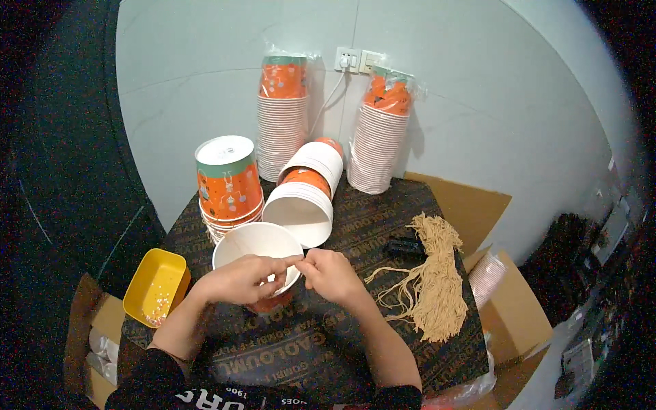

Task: Tying thin brown strings through holes in paper cups to create handles.

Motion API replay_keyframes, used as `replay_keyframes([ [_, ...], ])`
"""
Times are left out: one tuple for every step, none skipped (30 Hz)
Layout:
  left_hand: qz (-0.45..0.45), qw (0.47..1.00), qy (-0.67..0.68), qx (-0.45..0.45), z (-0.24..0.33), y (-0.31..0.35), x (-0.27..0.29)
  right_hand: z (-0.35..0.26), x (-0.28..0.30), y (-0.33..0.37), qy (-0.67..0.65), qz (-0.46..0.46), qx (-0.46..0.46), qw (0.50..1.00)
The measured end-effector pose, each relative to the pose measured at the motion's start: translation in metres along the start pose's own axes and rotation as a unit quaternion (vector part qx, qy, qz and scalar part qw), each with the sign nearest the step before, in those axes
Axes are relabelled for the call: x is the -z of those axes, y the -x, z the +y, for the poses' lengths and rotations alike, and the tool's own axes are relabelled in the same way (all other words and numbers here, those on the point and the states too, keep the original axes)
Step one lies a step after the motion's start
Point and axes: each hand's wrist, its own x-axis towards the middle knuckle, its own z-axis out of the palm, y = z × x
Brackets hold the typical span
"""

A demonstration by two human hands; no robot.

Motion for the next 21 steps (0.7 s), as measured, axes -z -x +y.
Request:
replay_keyframes([
  [0.000,1.000,0.004,0.014,0.004,0.000,0.003,0.001,0.000,0.000,-0.001,0.000,-0.001,1.000],
  [0.001,1.000,0.009,0.027,0.006,0.000,0.005,0.003,0.000,0.000,-0.025,0.008,-0.001,1.000],
  [0.000,1.000,0.009,0.027,0.003,0.000,0.002,0.004,-0.001,0.000,-0.050,0.016,-0.002,0.999],
  [0.036,0.999,0.008,0.036,-0.004,-0.001,-0.002,0.005,-0.001,0.001,-0.050,0.016,-0.003,0.999],
  [0.073,0.996,0.006,0.045,-0.008,0.000,-0.004,0.004,-0.001,0.001,-0.082,0.029,0.005,0.996],
  [0.072,0.996,0.005,0.047,-0.008,0.001,-0.003,0.003,-0.001,0.001,-0.114,0.041,0.012,0.993],
  [0.087,0.994,0.028,0.062,-0.008,0.002,-0.003,0.003,-0.002,0.001,-0.115,0.040,0.013,0.992],
  [0.101,0.991,0.051,0.076,-0.009,0.000,-0.003,0.004,-0.002,0.001,-0.135,0.044,0.017,0.990],
  [0.099,0.991,0.051,0.075,-0.010,-0.001,-0.003,0.006,-0.002,0.001,-0.154,0.047,0.021,0.987],
  [0.089,0.988,0.074,0.099,-0.011,-0.002,-0.003,0.007,-0.002,0.000,-0.154,0.048,0.020,0.987],
  [0.080,0.984,0.096,0.125,-0.011,-0.002,-0.003,0.008,-0.002,0.000,-0.144,0.054,0.032,0.988],
  [0.080,0.984,0.096,0.125,-0.012,-0.003,-0.004,0.008,-0.002,-0.001,-0.134,0.060,0.044,0.988],
  [0.101,0.977,0.141,0.123,-0.012,-0.004,-0.006,0.010,-0.003,-0.001,-0.135,0.061,0.044,0.988],
  [0.123,0.967,0.185,0.122,-0.014,-0.005,-0.009,0.011,-0.004,-0.002,-0.157,0.051,0.047,0.985],
  [0.123,0.967,0.185,0.122,-0.016,-0.006,-0.012,0.011,-0.005,-0.003,-0.179,0.041,0.050,0.982],
  [0.134,0.953,0.248,0.109,-0.019,-0.006,-0.016,0.010,-0.006,-0.003,-0.180,0.040,0.050,0.982],
  [0.145,0.935,0.310,0.096,-0.020,-0.007,-0.018,0.009,-0.007,-0.002,-0.185,0.029,0.046,0.981],
  [0.144,0.935,0.310,0.095,-0.018,-0.008,-0.017,0.007,-0.008,-0.002,-0.190,0.017,0.042,0.981],
  [0.127,0.926,0.336,0.116,-0.015,-0.008,-0.015,0.004,-0.007,-0.001,-0.190,0.017,0.042,0.981],
  [0.109,0.916,0.361,0.136,-0.013,-0.008,-0.013,0.001,-0.007,0.000,-0.199,0.009,0.034,0.979],
  [0.109,0.916,0.361,0.137,-0.012,-0.008,-0.012,-0.001,-0.006,0.001,-0.209,0.002,0.027,0.978],
])
